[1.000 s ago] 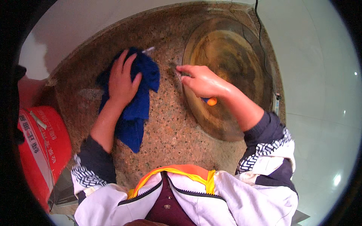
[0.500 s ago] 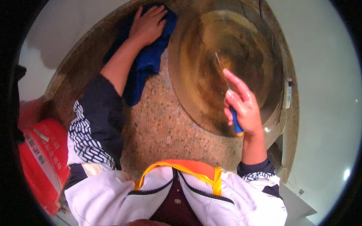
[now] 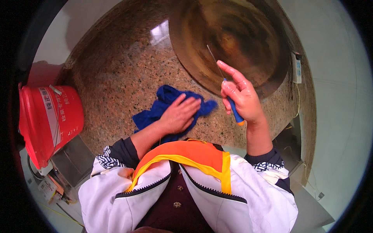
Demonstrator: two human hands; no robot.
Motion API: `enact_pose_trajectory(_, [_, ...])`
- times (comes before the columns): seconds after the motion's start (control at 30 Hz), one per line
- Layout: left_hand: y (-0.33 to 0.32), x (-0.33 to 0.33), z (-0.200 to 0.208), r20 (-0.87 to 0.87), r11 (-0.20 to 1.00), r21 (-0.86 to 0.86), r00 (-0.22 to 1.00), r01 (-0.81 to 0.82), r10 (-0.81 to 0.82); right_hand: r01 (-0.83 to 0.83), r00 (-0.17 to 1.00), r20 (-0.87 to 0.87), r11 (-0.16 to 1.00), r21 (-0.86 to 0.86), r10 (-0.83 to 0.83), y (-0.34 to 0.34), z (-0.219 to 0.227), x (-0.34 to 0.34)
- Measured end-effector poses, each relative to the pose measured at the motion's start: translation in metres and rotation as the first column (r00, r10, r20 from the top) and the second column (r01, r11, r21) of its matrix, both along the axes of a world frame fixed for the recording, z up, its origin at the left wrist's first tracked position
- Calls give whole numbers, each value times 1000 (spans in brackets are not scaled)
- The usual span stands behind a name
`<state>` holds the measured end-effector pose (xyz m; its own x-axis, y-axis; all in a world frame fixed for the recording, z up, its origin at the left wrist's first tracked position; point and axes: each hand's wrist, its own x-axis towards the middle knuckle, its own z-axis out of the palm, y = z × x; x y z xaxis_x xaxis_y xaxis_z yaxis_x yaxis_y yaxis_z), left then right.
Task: The person rinses a blue cloth under a kitchen tap, then wipes a large round wooden surface and the surrounding countertop. They repeatedly rinse the cloth and continue wiping the sink basin and countertop before walking into a hallway.
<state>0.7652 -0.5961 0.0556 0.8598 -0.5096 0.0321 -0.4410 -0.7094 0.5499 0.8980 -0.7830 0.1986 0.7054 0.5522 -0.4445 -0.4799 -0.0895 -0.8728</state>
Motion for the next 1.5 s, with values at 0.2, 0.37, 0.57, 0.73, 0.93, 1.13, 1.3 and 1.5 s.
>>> enact_pose_trajectory(0.2, [66,46,-7,300,823,120,810,-556,504,130,991,45,991,-38,-128,-68,0,-38])
enact_pose_trajectory(0.37, [128,107,-45,427,316,350,451,-882,784,243,969,69,964,-105,-237,-133,-14,-75])
enact_pose_trajectory(0.57, [-31,26,-44,442,599,205,619,-774,649,364,931,57,928,-75,-360,-200,-24,-98])
enact_pose_trajectory(0.73, [-158,-10,-33,250,956,44,930,-290,271,412,910,64,911,-29,-409,-249,-37,-110])
enact_pose_trajectory(0.93, [-261,41,-41,304,984,-177,951,-6,61,507,855,126,862,6,-504,-312,-41,-137])
enact_pose_trajectory(1.13, [-389,147,-17,420,982,-167,894,-91,155,646,760,148,761,-61,-633,-355,-45,-168])
enact_pose_trajectory(1.3, [-411,153,-46,284,994,35,955,-100,86,707,707,97,701,-93,-700,-376,-67,-189])
enact_pose_trajectory(1.5, [-300,50,-51,236,976,157,965,-152,112,452,885,77,808,-377,-459,-363,-98,-147])
